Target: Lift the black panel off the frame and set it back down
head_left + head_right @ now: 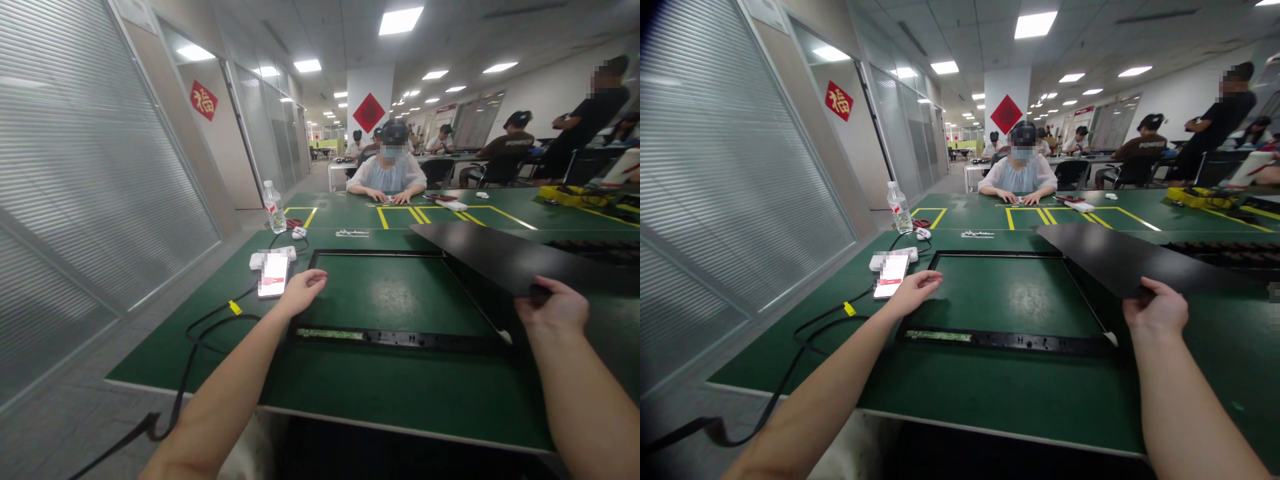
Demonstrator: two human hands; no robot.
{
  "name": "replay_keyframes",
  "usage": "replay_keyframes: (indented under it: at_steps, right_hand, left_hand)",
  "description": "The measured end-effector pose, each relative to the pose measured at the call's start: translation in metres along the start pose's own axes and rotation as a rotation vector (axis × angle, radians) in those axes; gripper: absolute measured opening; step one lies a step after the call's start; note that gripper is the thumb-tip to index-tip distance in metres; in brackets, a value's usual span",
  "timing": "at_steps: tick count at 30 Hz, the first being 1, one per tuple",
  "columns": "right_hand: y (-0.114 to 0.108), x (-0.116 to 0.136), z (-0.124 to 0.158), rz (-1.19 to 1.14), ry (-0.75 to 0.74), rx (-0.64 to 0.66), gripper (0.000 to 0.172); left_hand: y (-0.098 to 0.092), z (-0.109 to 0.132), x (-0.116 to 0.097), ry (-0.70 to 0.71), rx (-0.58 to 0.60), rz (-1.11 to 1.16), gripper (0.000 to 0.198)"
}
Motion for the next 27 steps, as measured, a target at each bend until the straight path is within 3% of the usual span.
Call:
replay_keyframes:
  at_steps: [5, 9, 13, 15, 20, 27]
  right_hand:
    - [0.022, -0.006, 0.047, 0.132, -0.014, 0.178, 0.027]
    - [0.023, -0.017, 0.059, 0.163, 0.051, 0.178, 0.032]
    - [0.03, -0.031, 0.069, 0.214, 0.125, 0.279, 0.035]
    - [0.032, -0.036, 0.073, 0.25, 0.154, 0.318, 0.035]
    - [0.027, -0.05, 0.078, 0.362, 0.242, 0.316, 0.039]
    - [0.026, -0.067, 0.09, 0.582, 0.305, 0.41, 0.036]
  left_hand:
    - [-0.013, -0.006, 0.01, -0.155, -0.099, 0.361, 0.031]
    - [-0.018, -0.002, 0.007, -0.319, -0.064, 0.619, 0.036]
    - [-0.023, 0.001, -0.003, -0.414, -0.011, 0.745, 0.048]
    - [-0.025, 0.001, -0.004, -0.452, -0.014, 0.774, 0.044]
    - [-0.031, 0.003, -0.001, -0.48, -0.063, 0.729, 0.014]
    - [-0.036, 0.004, -0.009, -0.399, -0.075, 0.683, 0.029]
Point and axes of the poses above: each hand's wrist, its own z-axis away from the middle knuckle, its own y-axis out of the palm, x = y × z, the point moved 10 cm from there along -z, towards the middle knuckle, and after that the axes turned 7 degrees about -x, right-handed, at the moved point
